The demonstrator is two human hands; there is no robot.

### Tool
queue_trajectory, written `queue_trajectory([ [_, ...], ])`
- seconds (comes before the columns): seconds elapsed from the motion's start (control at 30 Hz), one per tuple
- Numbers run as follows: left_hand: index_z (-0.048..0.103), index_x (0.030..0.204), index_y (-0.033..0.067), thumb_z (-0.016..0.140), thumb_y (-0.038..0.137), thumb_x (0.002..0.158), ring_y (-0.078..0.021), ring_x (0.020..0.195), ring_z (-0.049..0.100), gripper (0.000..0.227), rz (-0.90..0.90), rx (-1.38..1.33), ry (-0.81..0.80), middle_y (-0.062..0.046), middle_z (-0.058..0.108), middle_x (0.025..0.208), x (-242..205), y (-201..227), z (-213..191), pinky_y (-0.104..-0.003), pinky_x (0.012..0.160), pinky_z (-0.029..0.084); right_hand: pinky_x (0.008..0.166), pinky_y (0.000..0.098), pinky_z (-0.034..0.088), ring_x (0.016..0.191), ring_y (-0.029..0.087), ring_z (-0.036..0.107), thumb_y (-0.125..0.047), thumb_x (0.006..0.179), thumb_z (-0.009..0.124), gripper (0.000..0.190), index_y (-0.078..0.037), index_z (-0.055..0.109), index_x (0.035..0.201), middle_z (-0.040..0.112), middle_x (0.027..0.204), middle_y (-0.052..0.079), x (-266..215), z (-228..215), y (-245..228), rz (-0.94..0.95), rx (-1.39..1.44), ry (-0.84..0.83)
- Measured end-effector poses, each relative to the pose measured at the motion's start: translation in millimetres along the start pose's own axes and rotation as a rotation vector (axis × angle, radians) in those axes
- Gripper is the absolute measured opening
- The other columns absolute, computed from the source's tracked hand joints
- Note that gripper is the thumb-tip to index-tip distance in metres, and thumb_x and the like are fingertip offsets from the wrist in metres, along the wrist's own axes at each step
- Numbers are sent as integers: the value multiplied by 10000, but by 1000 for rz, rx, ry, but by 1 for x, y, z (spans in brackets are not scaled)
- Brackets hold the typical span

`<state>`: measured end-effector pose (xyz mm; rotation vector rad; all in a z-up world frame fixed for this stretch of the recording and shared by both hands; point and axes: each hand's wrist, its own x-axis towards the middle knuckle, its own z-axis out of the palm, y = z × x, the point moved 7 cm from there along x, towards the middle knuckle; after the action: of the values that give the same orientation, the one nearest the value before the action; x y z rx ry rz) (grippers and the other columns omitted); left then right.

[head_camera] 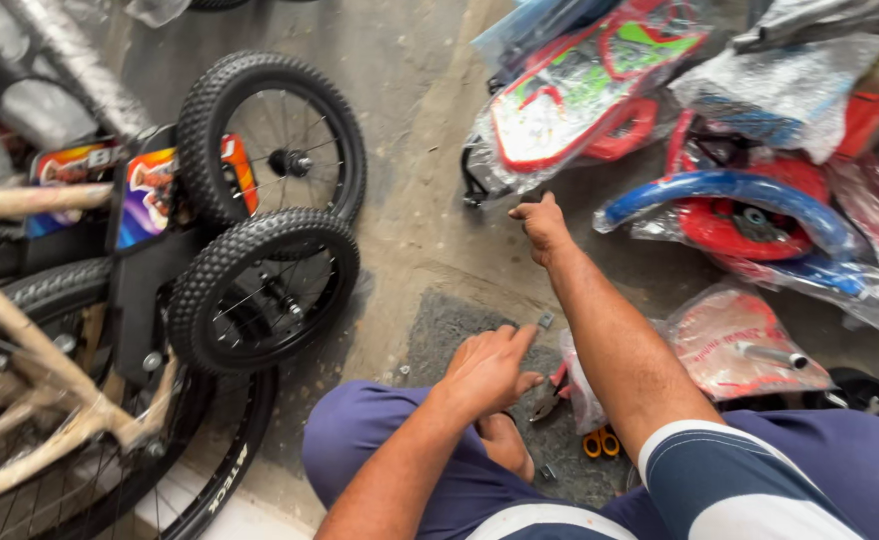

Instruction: The person sits on the floor and assembles a bicycle seat post. They use a wrench to tighten a bolt on the seat post clamp, then use pliers to adjust a small metal component. Finally, they attach a plastic-wrapped red seat to the post.

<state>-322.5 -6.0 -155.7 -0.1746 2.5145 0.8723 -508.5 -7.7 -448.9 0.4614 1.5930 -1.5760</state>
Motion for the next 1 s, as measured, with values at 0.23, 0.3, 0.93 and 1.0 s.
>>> queue_trajectory([
  [0.23, 541, 1279, 78, 781, 360, 848, -408, 1069, 653, 568, -21, 13, -43, -190, 662, 1112, -3, 1, -4, -520, 886, 510, 852, 420, 526, 960, 227, 656, -37, 818, 756, 347, -19, 578, 1115, 679, 1086, 120, -1, 28, -29, -124, 610, 56],
  [0.3, 525, 1330, 82, 782, 354, 833, -415, 1057, 648, 623, -1, 6, -1, -197, 656, 1111, -6, -1, -8, -522, 881, 505, 851, 389, 544, 939, 213, 662, -34, 841, 760, 343, -15, 564, 1122, 684, 1085, 121, -8, 9, -36, -197, 585, 243],
  [0.93, 446, 1456, 71, 805, 494, 819, -434, 1242, 516, 845, 152, -115, 490, -227, 542, 1323, -19, 32, -31, -512, 997, 457, 804, 298, 535, 875, 118, 634, -155, 1020, 604, 192, -16, 624, 1150, 684, 1015, 40, -373, -130, -30, -453, 257, 148],
  [1.0, 345, 1480, 23, 830, 532, 765, -447, 1274, 458, 1003, 295, -86, 588, -251, 472, 1386, -23, 55, -31, -518, 1038, 416, 794, 299, 511, 876, 117, 616, -156, 1042, 619, 221, 6, 637, 1191, 679, 1023, 59, -401, -139, -40, -435, 144, 99],
])
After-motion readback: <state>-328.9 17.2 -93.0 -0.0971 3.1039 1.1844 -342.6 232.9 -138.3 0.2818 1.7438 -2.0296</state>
